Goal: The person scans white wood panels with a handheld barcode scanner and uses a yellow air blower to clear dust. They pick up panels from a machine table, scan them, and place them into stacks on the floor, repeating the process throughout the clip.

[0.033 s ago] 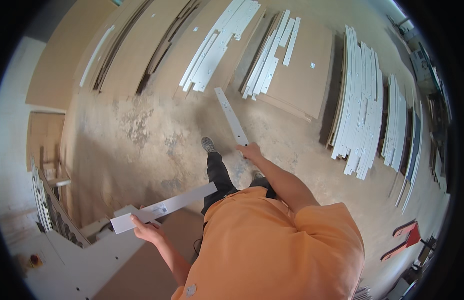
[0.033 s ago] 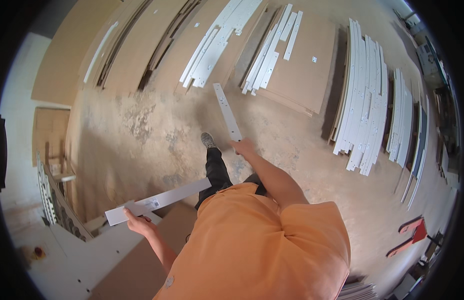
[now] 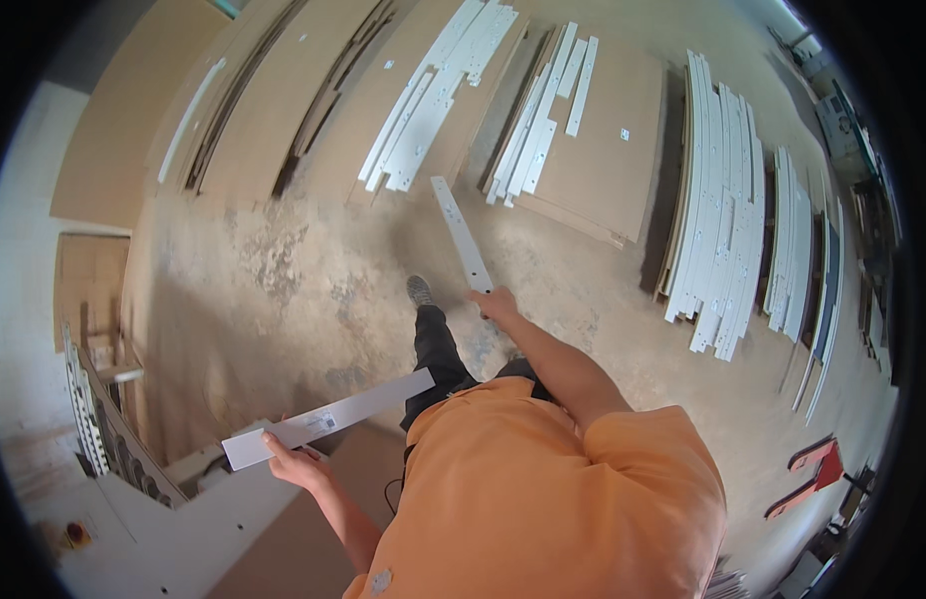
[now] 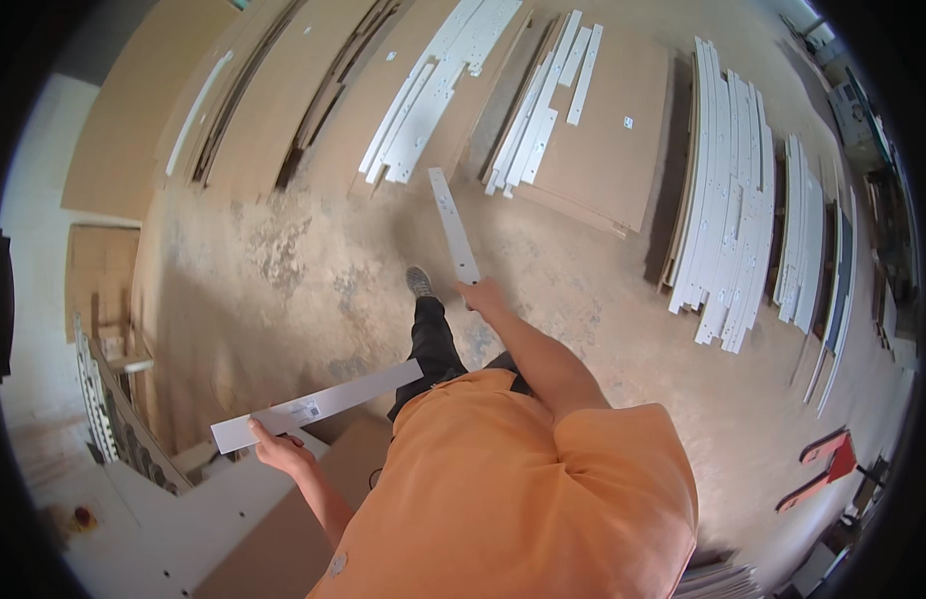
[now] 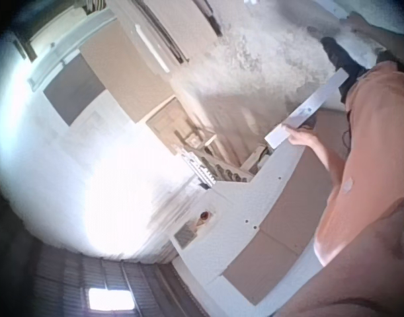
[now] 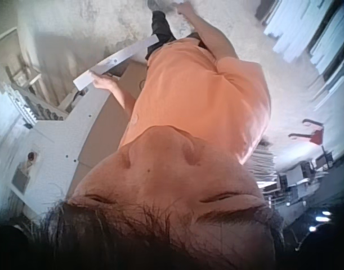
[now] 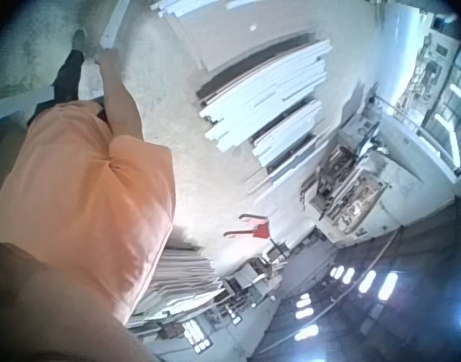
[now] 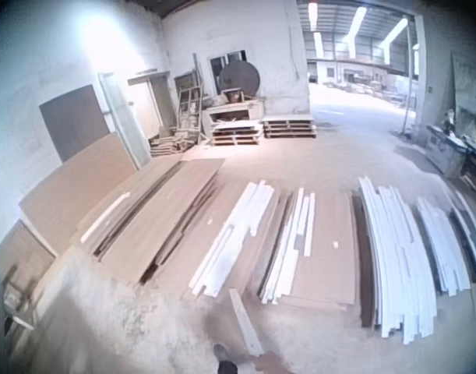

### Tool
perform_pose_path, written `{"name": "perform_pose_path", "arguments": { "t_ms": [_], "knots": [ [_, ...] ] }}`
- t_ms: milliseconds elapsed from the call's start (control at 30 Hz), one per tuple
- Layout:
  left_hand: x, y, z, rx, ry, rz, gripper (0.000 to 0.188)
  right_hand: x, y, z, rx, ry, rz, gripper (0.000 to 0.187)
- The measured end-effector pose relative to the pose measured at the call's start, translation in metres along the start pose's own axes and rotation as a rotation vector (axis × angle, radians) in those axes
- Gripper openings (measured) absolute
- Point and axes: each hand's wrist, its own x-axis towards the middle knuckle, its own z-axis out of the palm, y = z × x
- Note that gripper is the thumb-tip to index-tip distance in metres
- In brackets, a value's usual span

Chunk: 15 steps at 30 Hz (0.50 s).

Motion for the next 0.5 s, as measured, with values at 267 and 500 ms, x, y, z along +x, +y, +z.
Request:
{"name": "perform_pose_path", "arguments": {
  "t_ms": [267,500],
  "knots": [
    [0.158,0.08,0.16,-0.03,-0.319,0.171,0.053,0.176,-0.146,0.101,0.126,0.572,0.046,0.067],
    [0.206,0.139,0.236,0.095,-0.5,0.195,0.052,0.228,-0.184,0.103,-0.172,0.031,-0.168,0.063]
  ]
}}
